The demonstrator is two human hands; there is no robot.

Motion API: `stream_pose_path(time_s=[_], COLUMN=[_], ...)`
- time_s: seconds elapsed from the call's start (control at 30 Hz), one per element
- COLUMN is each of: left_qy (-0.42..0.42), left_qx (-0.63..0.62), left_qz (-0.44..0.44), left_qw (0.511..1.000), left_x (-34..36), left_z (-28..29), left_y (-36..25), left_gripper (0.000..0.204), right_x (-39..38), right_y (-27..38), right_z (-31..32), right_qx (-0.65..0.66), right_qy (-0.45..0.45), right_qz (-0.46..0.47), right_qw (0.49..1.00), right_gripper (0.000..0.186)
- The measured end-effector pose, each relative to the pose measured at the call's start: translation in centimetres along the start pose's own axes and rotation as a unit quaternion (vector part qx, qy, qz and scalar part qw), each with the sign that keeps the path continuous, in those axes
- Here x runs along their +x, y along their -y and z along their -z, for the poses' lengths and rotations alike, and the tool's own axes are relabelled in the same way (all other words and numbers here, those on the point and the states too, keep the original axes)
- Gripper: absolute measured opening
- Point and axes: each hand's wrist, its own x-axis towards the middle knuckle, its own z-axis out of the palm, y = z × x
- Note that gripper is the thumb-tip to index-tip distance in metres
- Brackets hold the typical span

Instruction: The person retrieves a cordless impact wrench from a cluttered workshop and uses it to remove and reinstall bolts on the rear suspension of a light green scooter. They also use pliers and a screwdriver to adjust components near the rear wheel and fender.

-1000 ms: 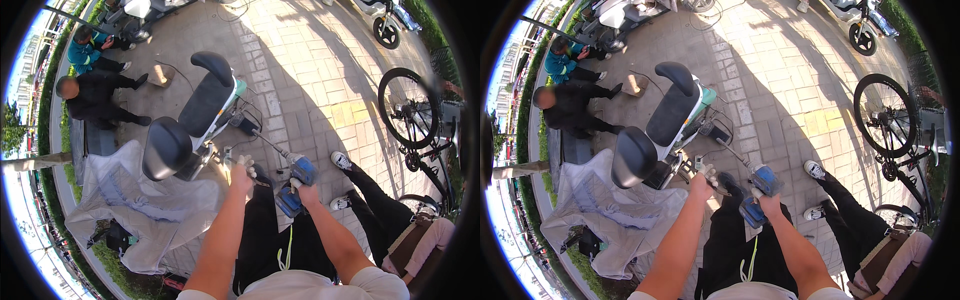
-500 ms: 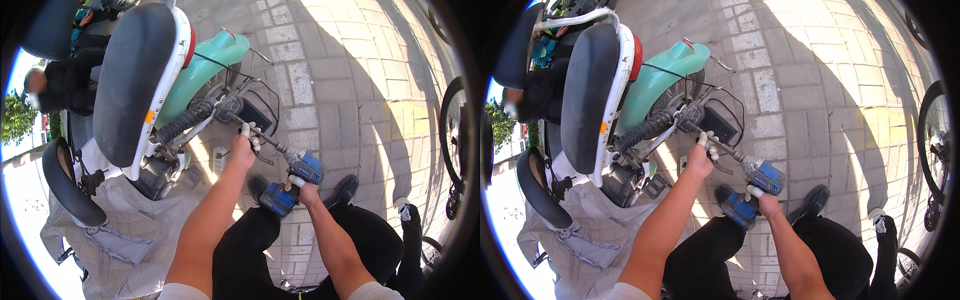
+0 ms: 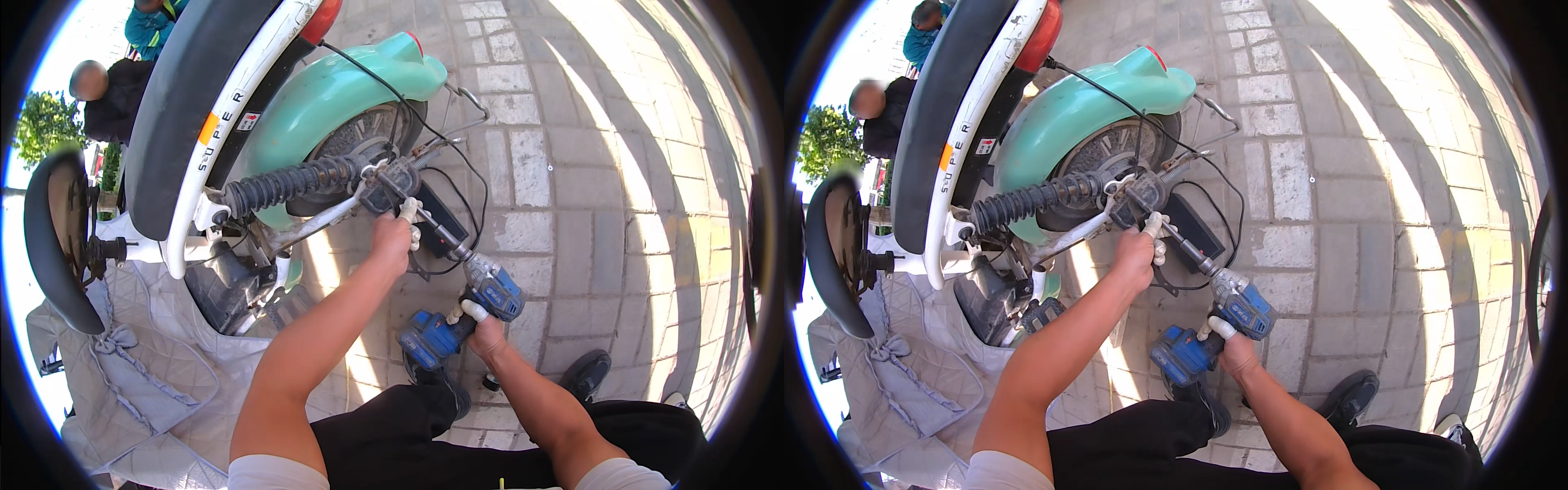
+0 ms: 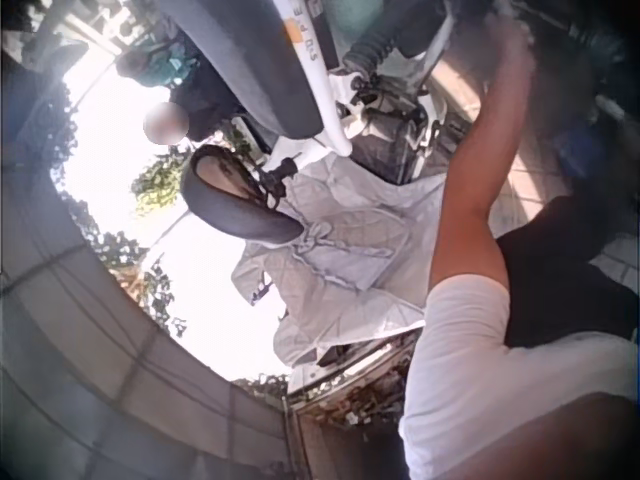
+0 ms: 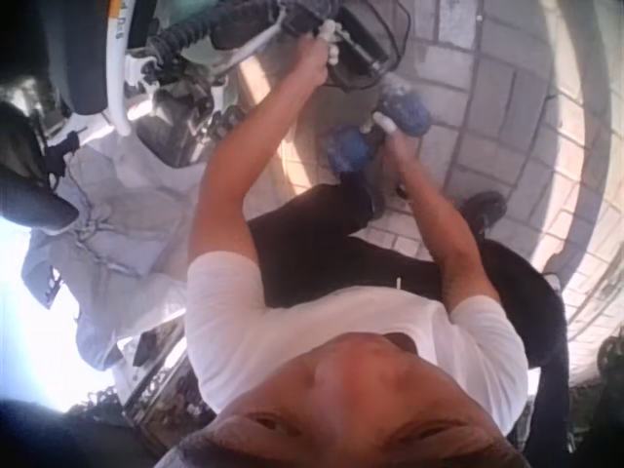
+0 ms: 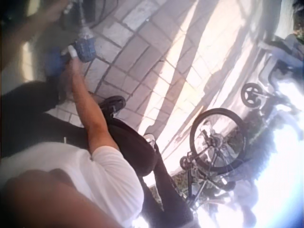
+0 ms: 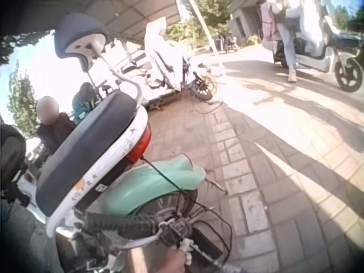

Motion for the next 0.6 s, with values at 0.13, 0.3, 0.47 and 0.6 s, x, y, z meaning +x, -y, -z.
stream_pose_path(time_s=[0.13, 0.3, 0.47, 0.6], left_qy=[-0.021, 0.01, 0.058, 0.055], left_qx=[-0.01, -0.026, -0.064, -0.025], left_qz=[-0.022, -0.034, -0.032, -0.01], left_qw=[0.999, 0.999, 0.996, 0.998], left_x=[0.1, 0.1, 0.2, 0.1], left_z=[0.0, 0.1, 0.6, 1.1], left_y=[0.7, 0.5, 0.1, -0.4], left_gripper=[0.024, 0.024, 0.024, 0.023], right_x=[-1.1, -1.1, 0.2, -0.8], right_y=[-1.2, -0.8, 1.0, 0.3], right_z=[-1.7, -0.9, 2.1, -0.2], right_qx=[0.109, -0.026, -0.339, -0.109], right_qy=[0.033, 0.02, -0.044, 0.003], right_qz=[-0.064, -0.011, 0.097, -0.019], right_qw=[0.991, 0.999, 0.935, 0.994], right_gripper=[0.027, 0.028, 0.019, 0.02])
